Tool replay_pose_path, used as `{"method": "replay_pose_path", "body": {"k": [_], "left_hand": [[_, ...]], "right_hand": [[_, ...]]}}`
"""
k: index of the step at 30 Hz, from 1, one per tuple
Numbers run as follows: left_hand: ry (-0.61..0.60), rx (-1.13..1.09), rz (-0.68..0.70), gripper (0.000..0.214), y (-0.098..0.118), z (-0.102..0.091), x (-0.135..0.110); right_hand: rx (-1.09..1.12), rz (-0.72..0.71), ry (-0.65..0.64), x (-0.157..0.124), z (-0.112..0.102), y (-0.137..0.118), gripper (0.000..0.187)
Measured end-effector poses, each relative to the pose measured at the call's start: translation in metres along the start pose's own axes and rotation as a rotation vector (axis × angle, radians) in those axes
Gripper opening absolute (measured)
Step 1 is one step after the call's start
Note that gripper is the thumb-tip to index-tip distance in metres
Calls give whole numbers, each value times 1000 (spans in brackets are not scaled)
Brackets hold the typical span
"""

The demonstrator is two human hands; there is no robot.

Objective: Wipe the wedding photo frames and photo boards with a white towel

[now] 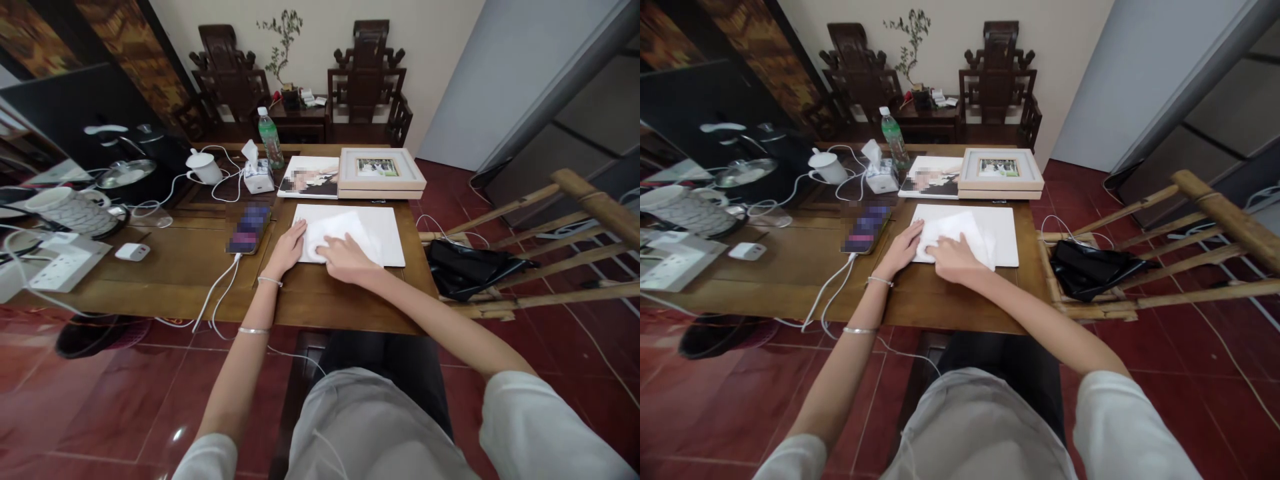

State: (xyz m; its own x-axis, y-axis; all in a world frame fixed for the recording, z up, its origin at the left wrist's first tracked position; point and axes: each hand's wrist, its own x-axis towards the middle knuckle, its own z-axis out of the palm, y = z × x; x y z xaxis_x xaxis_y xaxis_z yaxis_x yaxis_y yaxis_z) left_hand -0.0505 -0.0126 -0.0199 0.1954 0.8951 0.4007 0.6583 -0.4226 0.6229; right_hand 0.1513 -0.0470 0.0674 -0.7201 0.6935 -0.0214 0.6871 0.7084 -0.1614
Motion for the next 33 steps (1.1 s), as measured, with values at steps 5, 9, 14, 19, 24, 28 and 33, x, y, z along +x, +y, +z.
{"method": "replay_pose_path", "body": {"k": [5, 9, 14, 19, 24, 28, 33], "left_hand": [[85, -69, -8, 44, 14, -6, 0], [215, -185, 13, 50, 27, -12, 0], [262, -225, 1, 60, 27, -13, 0], [245, -221, -63, 65, 19, -7, 1], [139, -48, -58, 56, 21, -4, 0], [59, 41, -20, 48, 20, -2, 0], [58, 87, -2, 39, 14, 1, 0]], "right_hand": [[-23, 163, 124, 53, 9, 23, 43], [-18, 65, 131, 68, 20, 9, 44], [-21, -260, 49, 37, 19, -11, 38], [13, -381, -107, -3, -4, -1, 35], [-30, -202, -174, -7, -28, 15, 31], [-63, 24, -99, 22, -34, 29, 35], [-11, 177, 13, 80, -23, 41, 35]]}}
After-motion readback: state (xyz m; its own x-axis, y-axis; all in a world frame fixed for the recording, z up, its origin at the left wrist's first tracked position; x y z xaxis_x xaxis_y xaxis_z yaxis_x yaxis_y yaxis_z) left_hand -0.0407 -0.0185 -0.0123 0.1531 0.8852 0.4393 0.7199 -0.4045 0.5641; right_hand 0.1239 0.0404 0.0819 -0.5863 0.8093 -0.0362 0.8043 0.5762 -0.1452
